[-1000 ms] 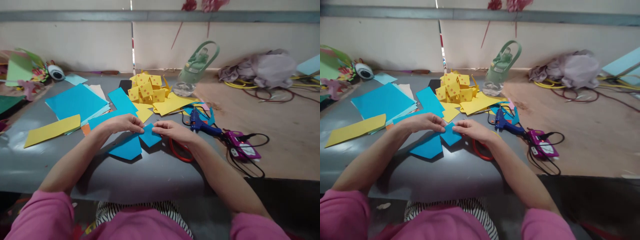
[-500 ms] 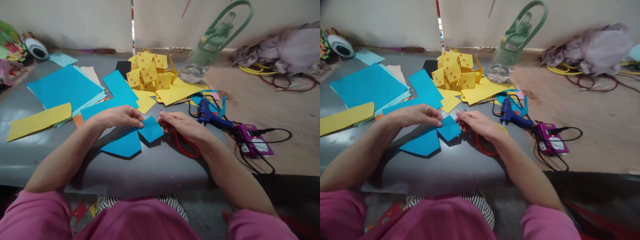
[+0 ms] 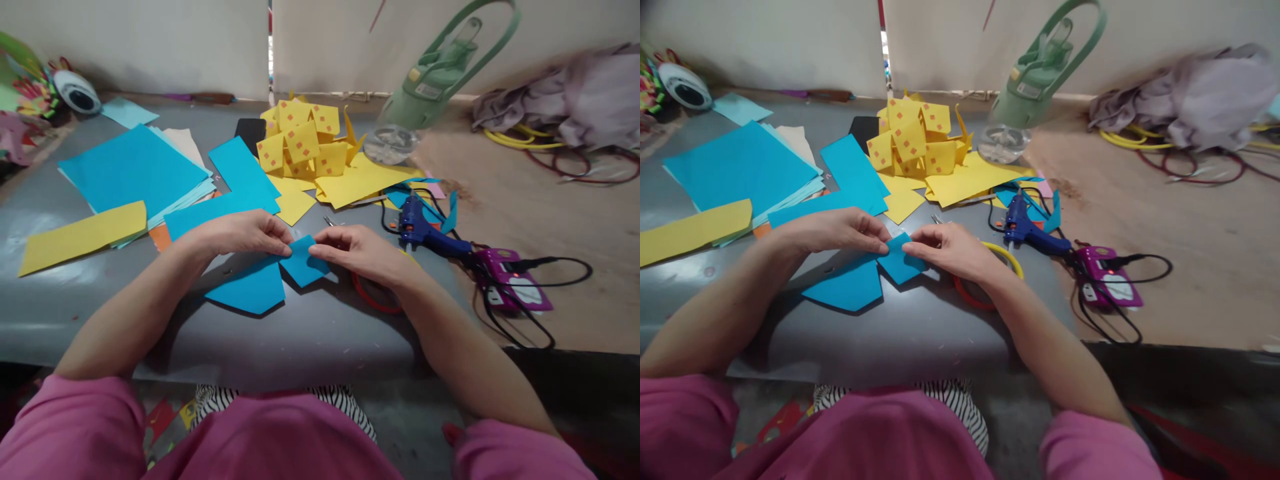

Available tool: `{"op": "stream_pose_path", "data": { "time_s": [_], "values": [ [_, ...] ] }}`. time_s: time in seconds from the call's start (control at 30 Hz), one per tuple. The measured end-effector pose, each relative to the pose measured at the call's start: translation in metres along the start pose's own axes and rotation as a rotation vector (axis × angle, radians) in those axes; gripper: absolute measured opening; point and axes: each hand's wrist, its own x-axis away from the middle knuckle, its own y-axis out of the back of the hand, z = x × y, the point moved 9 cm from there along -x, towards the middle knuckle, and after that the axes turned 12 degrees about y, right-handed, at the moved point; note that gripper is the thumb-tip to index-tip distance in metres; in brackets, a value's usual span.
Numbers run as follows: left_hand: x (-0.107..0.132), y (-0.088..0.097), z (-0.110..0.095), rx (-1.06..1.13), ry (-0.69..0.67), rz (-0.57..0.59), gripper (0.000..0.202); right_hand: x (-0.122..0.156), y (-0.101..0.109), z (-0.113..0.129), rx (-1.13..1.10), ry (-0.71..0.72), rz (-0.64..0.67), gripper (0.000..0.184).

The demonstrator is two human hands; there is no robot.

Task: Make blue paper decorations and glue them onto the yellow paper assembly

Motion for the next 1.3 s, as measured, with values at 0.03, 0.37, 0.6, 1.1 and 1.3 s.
{"op": "stream_pose_path", "data": {
  "time_s": [0.03,0.37,0.6,1.1,1.3],
  "values": [
    [0.0,-0.002,-0.002,-0.004,0.0,0.015,0.02,0.0,0.0,0.002,0.013,0.011,-0.02,0.039],
    [0.003,-0.014,-0.011,-0.087,-0.076,0.064,0.021,0.001,0.001,0.006,0.067,0.049,-0.058,0.042],
    [0.003,-0.004,-0.004,0.003,-0.032,-0.062,0.029,0.004,0.009,0.007,-0.009,0.02,-0.127,0.041],
    [0.019,-0.005,-0.031,0.027,-0.233,-0.107,0.022,0.004,-0.009,0.001,-0.292,-0.051,0.012,0.031],
    [0.019,-0.008,-0.032,-0.034,-0.283,-0.135,0.017,0.004,-0.012,0.003,-0.263,-0.042,0.053,0.032]
  ]
}}
